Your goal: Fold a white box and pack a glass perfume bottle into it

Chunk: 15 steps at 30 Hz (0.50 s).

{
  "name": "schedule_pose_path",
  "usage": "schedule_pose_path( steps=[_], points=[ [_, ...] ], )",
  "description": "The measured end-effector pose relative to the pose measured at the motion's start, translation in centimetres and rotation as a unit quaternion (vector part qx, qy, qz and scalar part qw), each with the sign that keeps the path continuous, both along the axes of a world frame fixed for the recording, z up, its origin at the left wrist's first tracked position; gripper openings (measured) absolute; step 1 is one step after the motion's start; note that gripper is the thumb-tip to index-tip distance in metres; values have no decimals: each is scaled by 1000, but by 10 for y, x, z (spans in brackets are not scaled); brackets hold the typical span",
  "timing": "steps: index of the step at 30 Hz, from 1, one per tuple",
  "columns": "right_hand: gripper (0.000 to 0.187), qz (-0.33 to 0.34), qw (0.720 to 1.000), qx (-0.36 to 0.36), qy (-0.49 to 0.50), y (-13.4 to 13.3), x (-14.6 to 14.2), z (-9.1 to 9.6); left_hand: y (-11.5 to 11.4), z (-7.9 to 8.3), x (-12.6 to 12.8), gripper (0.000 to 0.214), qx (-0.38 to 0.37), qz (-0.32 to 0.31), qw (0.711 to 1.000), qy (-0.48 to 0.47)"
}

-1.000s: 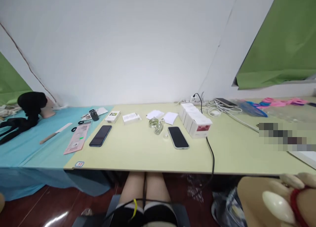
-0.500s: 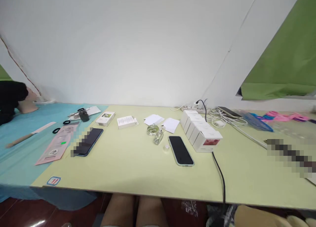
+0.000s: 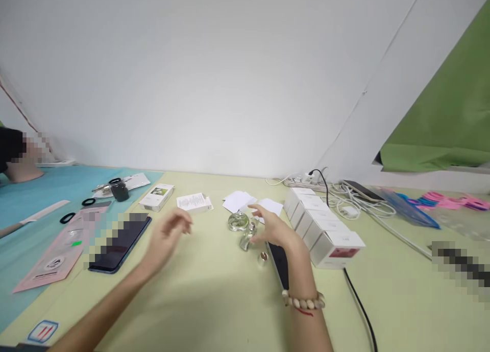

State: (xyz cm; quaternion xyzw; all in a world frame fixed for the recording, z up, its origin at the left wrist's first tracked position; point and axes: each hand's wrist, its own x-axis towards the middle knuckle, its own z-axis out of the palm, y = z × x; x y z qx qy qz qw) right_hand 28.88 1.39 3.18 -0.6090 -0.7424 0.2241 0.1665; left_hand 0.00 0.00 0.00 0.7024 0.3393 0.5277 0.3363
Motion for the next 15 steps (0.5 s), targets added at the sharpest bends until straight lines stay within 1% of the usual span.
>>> schedule_pose_path(
  steps=[2, 4, 5, 7, 10, 11, 13, 15],
  points=[
    [82, 14, 999, -23, 33, 9, 6, -18, 10, -14, 14, 16, -4, -74, 994, 80],
    [69, 16, 998, -41, 55, 11, 9, -26, 19, -32, 29, 18, -6, -124, 981, 148],
    [63, 11, 997, -48, 58, 10, 9, -28, 23, -41, 36, 20, -7, -127, 979, 162],
    [54, -5, 997, -56, 62, 7, 8, -29, 28, -58, 42, 24, -36, -118, 981, 147],
    [55, -34, 997, -47, 57, 5, 1, -32, 31, -75, 39, 27, -69, -88, 985, 129],
    [56, -43, 997, -38, 43, 5, -3, -33, 31, -77, 36, 31, -72, -94, 983, 137],
    [57, -42, 999, -10, 19, 5, -17, -35, 31, -79, 31, 38, -87, -83, 982, 147],
    [52, -2, 1000, 25, 16, 4, -36, -38, 31, -75, 28, 53, -110, -91, 978, 150]
  ],
)
